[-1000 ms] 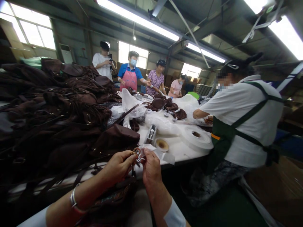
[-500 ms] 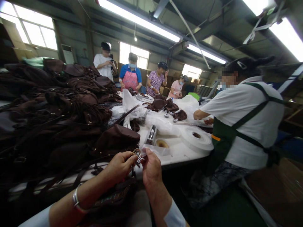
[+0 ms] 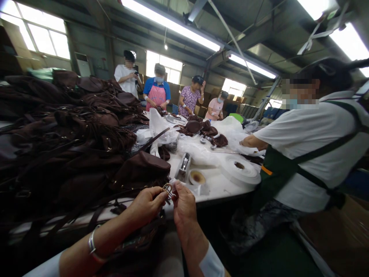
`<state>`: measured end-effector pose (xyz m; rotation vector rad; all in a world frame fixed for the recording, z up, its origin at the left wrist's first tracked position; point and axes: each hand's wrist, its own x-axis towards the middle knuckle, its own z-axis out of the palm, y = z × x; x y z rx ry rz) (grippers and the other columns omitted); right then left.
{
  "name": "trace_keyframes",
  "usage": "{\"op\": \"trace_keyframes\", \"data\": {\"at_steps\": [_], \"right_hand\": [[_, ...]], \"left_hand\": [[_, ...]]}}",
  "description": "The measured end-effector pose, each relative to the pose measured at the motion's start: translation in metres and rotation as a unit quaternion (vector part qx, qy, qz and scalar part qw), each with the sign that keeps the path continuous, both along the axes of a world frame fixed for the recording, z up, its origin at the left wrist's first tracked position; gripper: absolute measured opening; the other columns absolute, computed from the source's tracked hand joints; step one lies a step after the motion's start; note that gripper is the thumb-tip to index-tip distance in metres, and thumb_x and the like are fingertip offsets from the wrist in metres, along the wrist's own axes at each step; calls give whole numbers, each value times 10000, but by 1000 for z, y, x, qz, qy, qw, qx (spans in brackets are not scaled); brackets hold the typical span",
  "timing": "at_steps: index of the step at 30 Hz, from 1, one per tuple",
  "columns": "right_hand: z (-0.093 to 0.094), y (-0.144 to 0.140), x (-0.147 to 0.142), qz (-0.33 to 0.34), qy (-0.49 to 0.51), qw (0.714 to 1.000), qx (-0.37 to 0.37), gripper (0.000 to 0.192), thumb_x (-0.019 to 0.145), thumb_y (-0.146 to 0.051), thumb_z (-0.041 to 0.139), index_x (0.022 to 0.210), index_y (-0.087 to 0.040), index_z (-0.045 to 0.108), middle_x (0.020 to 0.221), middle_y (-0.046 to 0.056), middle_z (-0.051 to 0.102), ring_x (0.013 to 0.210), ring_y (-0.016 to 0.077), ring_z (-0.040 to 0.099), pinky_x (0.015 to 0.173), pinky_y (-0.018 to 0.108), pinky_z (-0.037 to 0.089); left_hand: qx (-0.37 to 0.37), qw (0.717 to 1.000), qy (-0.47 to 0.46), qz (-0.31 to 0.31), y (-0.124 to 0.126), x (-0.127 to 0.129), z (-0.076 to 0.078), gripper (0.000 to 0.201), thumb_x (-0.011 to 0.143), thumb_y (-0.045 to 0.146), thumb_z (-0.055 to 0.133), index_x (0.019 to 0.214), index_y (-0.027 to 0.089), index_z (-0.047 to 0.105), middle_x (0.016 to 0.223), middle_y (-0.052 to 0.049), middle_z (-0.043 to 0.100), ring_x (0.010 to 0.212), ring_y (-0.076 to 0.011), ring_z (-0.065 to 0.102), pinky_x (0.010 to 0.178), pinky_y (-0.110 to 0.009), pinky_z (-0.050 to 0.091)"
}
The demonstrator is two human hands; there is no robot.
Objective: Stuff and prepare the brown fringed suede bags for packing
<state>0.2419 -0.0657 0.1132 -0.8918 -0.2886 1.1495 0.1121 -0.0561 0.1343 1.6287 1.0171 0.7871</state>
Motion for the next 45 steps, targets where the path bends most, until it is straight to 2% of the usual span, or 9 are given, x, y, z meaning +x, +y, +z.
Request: {"op": "trace_keyframes", "data": {"at_steps": [13,17,21,26,30,34,37,40,45], "right_hand": [[-8,0,0,-11,-25,999,-29,315,654,-428,864,762,-178,706,670,-9,683,561,97,558,494,208,391],[-12,-4,-1,17,-103,994,-10,348,685,-489,837,751,-163,734,706,19,699,610,127,573,547,246,431],[-12,-12,2,67,-241,967,42,339,763,-495,785,771,-157,765,745,31,704,701,159,583,650,287,467],[-1,-15,22,-8,-289,956,49,302,763,-477,794,775,-176,776,745,14,698,730,158,568,721,296,455],[2,-13,40,-64,-329,941,49,302,768,-491,789,782,-190,783,759,17,700,757,170,572,742,304,448],[-5,-14,43,-33,-296,954,31,352,762,-528,785,847,-187,795,827,42,727,766,179,589,714,306,452],[-12,-16,40,-6,-287,957,30,382,746,-538,796,853,-171,789,817,42,717,734,168,580,686,302,454],[-16,-18,37,3,-267,963,34,390,720,-525,824,852,-161,781,802,38,712,722,164,586,688,306,474],[-9,-18,34,1,-89,994,63,360,662,-476,884,837,-185,767,865,33,745,814,164,656,766,295,531]], "left_hand": [[55,998,28,14,3,-1,1,362,903,440,507,668,181,599,594,9,534,585,-153,476,543,-256,325],[52,998,22,-2,3,2,-1,378,918,445,495,750,163,681,612,-8,577,596,-165,497,559,-267,344],[73,997,3,-31,1,7,3,332,912,384,500,720,171,667,673,-29,639,646,-177,547,610,-272,395],[7,994,-7,-112,0,3,12,270,895,401,525,965,162,627,731,-31,671,591,-170,573,563,-268,420],[-3,988,38,-149,1,-5,4,292,913,424,498,762,181,559,625,-9,607,573,-153,529,566,-266,399],[1,993,8,-119,0,-2,-8,290,916,423,495,732,200,505,580,48,477,542,-127,443,516,-250,340],[45,993,2,-109,0,4,-12,286,917,397,509,718,192,507,609,46,464,580,-122,420,542,-250,327],[97,991,16,-93,-1,7,-15,266,924,354,516,720,184,521,638,37,484,620,-127,420,585,-257,332],[197,974,60,-90,-7,6,-18,209,947,294,519,808,167,611,779,-26,633,714,-162,540,678,-278,402]]}}
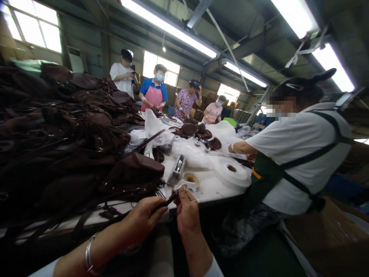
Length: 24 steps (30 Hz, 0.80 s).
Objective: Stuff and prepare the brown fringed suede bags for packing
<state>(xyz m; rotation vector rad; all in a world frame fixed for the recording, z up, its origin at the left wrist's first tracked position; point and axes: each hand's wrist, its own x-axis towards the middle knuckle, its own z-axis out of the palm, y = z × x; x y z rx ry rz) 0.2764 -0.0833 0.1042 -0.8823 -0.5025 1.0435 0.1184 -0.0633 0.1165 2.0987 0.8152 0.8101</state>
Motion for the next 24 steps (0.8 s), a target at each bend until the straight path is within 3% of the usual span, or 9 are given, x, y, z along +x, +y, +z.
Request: {"op": "trace_keyframes", "data": {"at_steps": [3,6,10,17,21,24], "right_hand": [[2,2,-2,-8,70,997,10,351,620,-431,917,823,-193,759,853,20,753,833,161,680,790,289,555],[-3,3,-6,-10,78,997,21,348,620,-426,924,819,-195,757,828,7,752,798,141,681,786,269,561],[-11,1,-15,18,65,998,20,323,659,-425,909,813,-181,764,817,21,754,781,144,685,765,267,562],[-17,-2,-18,56,76,996,7,276,684,-371,898,836,-179,769,853,37,765,798,160,698,753,279,574],[-18,-1,-19,50,84,995,9,268,673,-353,903,843,-199,764,868,24,763,816,160,698,766,280,575],[-17,-2,-22,54,52,997,9,281,715,-377,873,899,-195,764,914,36,757,854,172,690,789,292,565]], "left_hand": [[54,999,0,-7,-3,-1,1,180,949,247,516,887,165,664,838,-63,682,765,-185,609,713,-281,447],[86,995,-40,-19,-5,-1,1,173,938,206,525,964,178,693,877,-72,709,800,-189,645,746,-272,480],[81,995,-60,5,-4,0,-1,187,947,207,515,997,172,692,902,-74,717,800,-187,648,752,-277,489],[71,997,-39,17,-1,-3,3,178,939,212,500,882,156,659,834,-68,681,741,-180,608,703,-285,456],[17,998,-56,26,-1,-4,9,157,914,222,538,932,159,681,871,-63,698,791,-191,629,740,-294,464],[-71,992,-92,58,2,-4,11,298,896,285,591,1147,138,656,876,-51,693,783,-188,624,724,-293,474]]}}
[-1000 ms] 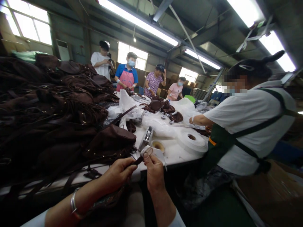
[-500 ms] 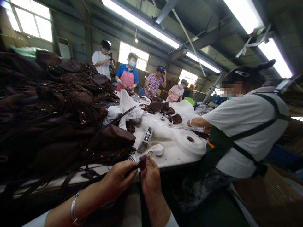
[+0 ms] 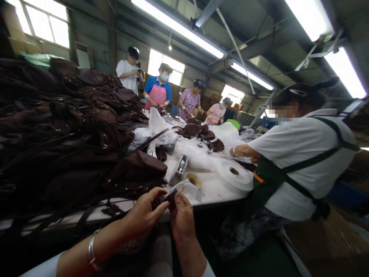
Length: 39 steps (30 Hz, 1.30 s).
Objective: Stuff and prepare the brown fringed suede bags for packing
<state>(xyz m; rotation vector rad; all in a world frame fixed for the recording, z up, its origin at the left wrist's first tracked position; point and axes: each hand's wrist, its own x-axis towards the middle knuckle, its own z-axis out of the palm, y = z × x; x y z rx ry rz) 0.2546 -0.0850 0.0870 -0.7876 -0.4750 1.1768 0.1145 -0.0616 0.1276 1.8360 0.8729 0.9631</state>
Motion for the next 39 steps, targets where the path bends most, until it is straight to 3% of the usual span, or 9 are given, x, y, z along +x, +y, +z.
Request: {"op": "trace_keyframes", "data": {"at_steps": [3,6,9,14,18,22,28,33,39], "right_hand": [[0,-1,-1,12,-56,998,3,267,768,-423,823,868,-187,748,813,23,718,766,156,649,701,271,531],[-2,-1,4,20,-152,988,-3,353,824,-515,743,754,-172,697,671,2,636,655,139,568,626,265,475],[-3,-1,12,-37,-332,942,-31,450,847,-588,677,711,-159,664,626,0,593,616,140,524,594,271,443],[2,-6,18,-249,-584,771,55,214,855,-376,718,911,-181,648,795,36,671,697,175,610,671,304,512],[11,-9,20,-222,-735,606,208,213,884,-139,589,1080,-189,657,1067,123,704,1055,265,640,942,449,518],[20,-9,18,-223,-805,517,188,273,887,-141,588,1152,-163,648,1108,148,707,1068,299,639,942,490,506],[23,-7,7,-240,-841,469,119,247,924,-163,523,1123,-100,655,1085,181,703,984,309,658,838,438,517],[18,-2,3,-244,-852,449,115,172,950,-130,488,947,-150,659,959,141,705,831,246,670,728,351,496],[16,2,5,-250,-846,446,148,197,963,-137,484,838,-182,630,855,101,692,730,208,643,668,320,477]], "left_hand": [[-95,993,-53,-37,4,-1,1,548,868,280,600,1384,106,540,811,-30,688,715,-165,595,667,-270,457],[-162,974,-103,-117,7,-2,4,523,846,224,570,1358,122,591,801,-25,701,643,-120,555,596,-224,415],[-189,973,-110,-76,7,0,4,461,819,209,571,1263,128,666,765,-13,695,507,-70,437,482,-192,327],[-224,964,-139,-17,6,8,-7,455,797,244,594,1224,114,679,739,-16,698,435,-47,376,420,-178,283],[-223,962,-158,20,8,11,-13,405,782,248,600,1140,93,708,736,-21,699,428,-55,417,413,-182,318],[-155,981,-112,42,6,9,-9,345,838,237,579,1126,114,723,807,-40,736,510,-108,560,492,-221,450],[39,998,-45,22,1,5,-2,364,920,167,518,1242,202,685,1169,-76,742,1082,-220,684,995,-332,497],[71,997,5,0,-1,5,-3,390,896,139,494,1257,116,640,1056,-126,754,963,-256,704,902,-367,537],[31,999,6,1,-4,4,0,213,946,197,481,1004,150,680,902,-85,742,765,-199,668,721,-293,504]]}}
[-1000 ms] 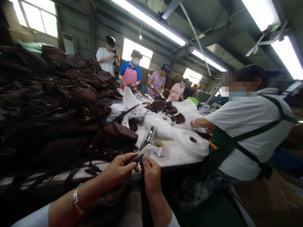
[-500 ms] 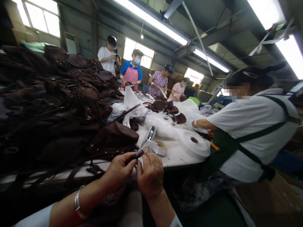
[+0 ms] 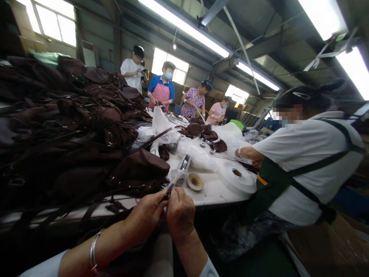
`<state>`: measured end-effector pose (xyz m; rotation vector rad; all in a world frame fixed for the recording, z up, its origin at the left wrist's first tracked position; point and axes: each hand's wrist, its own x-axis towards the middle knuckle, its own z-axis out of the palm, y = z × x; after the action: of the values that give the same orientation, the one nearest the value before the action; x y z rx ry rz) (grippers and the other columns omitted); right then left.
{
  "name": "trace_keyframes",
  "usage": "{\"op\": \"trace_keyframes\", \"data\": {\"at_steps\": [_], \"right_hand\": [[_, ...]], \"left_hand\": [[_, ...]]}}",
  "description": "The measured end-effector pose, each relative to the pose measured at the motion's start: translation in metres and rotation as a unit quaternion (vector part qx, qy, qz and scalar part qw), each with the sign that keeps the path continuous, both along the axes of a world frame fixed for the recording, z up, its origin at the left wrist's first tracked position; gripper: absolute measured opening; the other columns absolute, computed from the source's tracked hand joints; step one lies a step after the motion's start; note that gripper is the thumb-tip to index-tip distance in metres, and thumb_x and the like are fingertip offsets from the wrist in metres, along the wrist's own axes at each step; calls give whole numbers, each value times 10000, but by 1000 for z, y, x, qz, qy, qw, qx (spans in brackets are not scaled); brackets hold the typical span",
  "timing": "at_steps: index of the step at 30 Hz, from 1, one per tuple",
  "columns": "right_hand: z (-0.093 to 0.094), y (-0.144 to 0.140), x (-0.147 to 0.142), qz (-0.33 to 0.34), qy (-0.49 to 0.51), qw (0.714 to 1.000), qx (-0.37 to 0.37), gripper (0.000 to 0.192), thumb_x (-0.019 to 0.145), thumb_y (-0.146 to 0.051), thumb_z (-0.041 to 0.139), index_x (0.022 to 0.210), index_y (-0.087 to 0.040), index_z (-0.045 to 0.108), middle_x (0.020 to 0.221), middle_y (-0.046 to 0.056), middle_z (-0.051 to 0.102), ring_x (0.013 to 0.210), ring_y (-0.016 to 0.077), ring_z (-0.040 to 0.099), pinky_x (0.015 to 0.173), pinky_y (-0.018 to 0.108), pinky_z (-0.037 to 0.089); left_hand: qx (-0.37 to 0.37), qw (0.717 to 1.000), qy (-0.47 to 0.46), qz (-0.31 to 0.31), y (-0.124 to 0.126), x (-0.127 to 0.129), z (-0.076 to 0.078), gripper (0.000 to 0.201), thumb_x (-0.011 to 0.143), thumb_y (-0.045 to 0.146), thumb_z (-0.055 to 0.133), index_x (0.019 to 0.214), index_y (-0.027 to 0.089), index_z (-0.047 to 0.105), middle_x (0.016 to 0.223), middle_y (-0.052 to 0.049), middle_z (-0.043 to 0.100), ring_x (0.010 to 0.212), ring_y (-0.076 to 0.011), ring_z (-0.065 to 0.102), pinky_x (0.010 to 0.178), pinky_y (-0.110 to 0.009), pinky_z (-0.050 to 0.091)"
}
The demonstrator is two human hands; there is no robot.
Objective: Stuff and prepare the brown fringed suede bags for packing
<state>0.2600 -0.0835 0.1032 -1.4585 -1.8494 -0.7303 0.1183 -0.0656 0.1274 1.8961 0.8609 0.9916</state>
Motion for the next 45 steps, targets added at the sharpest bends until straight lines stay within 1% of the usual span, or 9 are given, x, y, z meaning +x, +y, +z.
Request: {"op": "trace_keyframes", "data": {"at_steps": [6,14,18,25,28,31,35,41,45], "right_hand": [[1,3,9,56,32,998,-14,195,932,-108,504,856,-194,660,917,93,714,831,211,673,766,334,529],[0,1,16,126,45,991,-27,212,892,-55,525,919,-180,694,926,101,735,917,230,698,835,372,572],[6,0,21,146,36,988,-29,209,905,-92,540,951,-199,714,946,97,746,889,222,706,813,374,585],[8,-1,18,161,34,986,-37,180,909,-114,566,910,-208,719,937,98,746,884,227,706,815,386,582],[11,-3,13,179,86,979,-54,202,903,-89,542,886,-208,705,894,83,725,871,212,690,816,367,575],[17,-5,8,208,134,965,-87,216,896,-74,517,844,-200,684,840,69,687,818,189,662,769,327,565],[20,-8,4,202,110,967,-110,243,894,-53,487,805,-194,663,838,74,669,841,195,644,790,332,539],[7,-9,11,187,149,960,-147,205,880,-61,507,784,-185,639,809,56,639,785,178,620,744,299,510],[-1,-11,13,204,195,945,-163,175,865,-71,526,774,-182,625,801,47,621,764,164,604,725,278,498]], "left_hand": [[-19,999,41,24,1,-5,-8,217,976,250,488,925,180,687,737,-37,717,637,-177,639,651,-280,458],[66,997,47,17,7,-7,-17,229,931,221,505,953,155,723,947,-126,756,879,-255,689,822,-348,498],[-155,984,-82,-4,9,-5,-14,232,892,313,559,852,159,727,751,-46,713,545,-132,564,533,-246,431],[-434,842,-314,-67,10,-11,-12,397,706,465,819,848,121,681,748,2,591,474,-25,376,430,-153,278],[-385,892,-236,-22,11,-11,-15,354,788,475,733,815,126,678,641,9,571,448,-58,400,418,-176,303],[-183,979,-89,29,12,-11,-20,245,883,384,604,871,166,716,690,-31,672,532,-139,560,495,-236,419],[16,998,25,55,10,-14,-19,218,911,286,557,987,206,745,953,-84,765,875,-240,688,814,-325,500],[-224,969,-92,-47,2,-17,-24,455,831,279,612,1269,157,615,888,-48,737,693,-169,643,656,-276,492],[-316,945,-77,-43,-2,-21,-38,366,826,488,601,831,127,662,662,-43,674,533,-129,520,533,-245,386]]}}
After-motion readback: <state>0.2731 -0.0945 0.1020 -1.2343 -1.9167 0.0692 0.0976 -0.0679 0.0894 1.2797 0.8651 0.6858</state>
